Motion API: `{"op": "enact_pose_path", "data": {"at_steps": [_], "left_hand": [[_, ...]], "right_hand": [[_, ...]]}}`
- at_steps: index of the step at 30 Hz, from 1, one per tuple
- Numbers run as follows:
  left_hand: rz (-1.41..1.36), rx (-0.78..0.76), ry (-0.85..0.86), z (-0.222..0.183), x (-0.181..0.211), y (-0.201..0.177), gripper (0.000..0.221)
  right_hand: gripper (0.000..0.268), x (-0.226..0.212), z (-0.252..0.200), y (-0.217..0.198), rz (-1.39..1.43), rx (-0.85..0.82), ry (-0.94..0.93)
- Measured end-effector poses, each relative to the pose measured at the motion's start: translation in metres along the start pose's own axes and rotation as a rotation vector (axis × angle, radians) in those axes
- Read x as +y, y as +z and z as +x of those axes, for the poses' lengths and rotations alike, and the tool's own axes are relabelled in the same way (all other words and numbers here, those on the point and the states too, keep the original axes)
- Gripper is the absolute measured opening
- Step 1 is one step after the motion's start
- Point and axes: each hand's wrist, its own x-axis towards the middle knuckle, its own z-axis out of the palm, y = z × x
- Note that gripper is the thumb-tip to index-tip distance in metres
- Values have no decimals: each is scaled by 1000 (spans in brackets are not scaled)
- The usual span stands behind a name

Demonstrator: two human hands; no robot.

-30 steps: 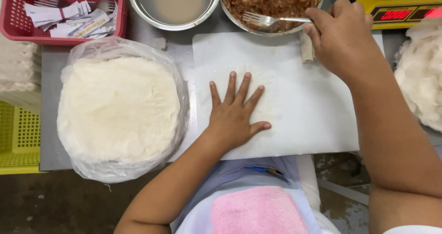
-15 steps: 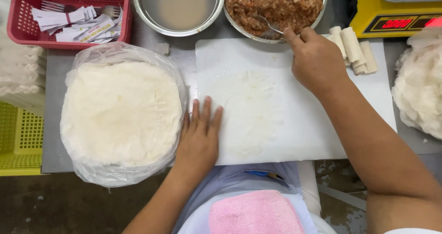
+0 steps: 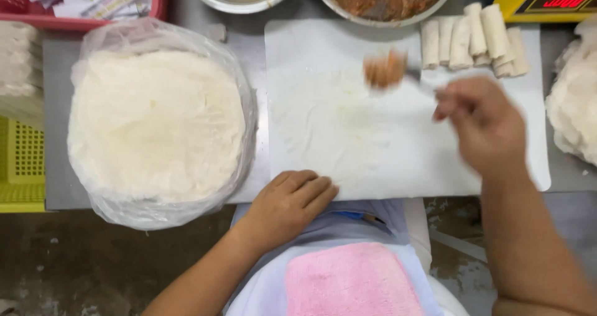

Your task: The person is manually assembling spring rolls by placing a meat-based filling onto thin wrappers and rolling them tightly.

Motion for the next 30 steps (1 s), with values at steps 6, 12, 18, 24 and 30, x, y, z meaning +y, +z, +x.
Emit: {"op": "enact_pose_path", "data": {"at_steps": [6, 12, 18, 24, 30], "left_hand": [[106, 55, 21, 9, 2, 4, 18], [63, 132, 7, 9, 1, 12, 9], [46, 114, -6, 3, 1, 16, 10], [84, 130, -59, 1, -2, 20, 11], [23, 94, -35, -9, 1, 24, 10]], "right_hand": [[48, 7, -83, 5, -614, -304, -83], [43, -49, -36, 9, -657, -521, -172], [43, -72, -7, -24, -918, -659, 325], [41, -63, -3, -11, -742, -755, 266], [37, -28, -36, 1, -745, -458, 77]]}}
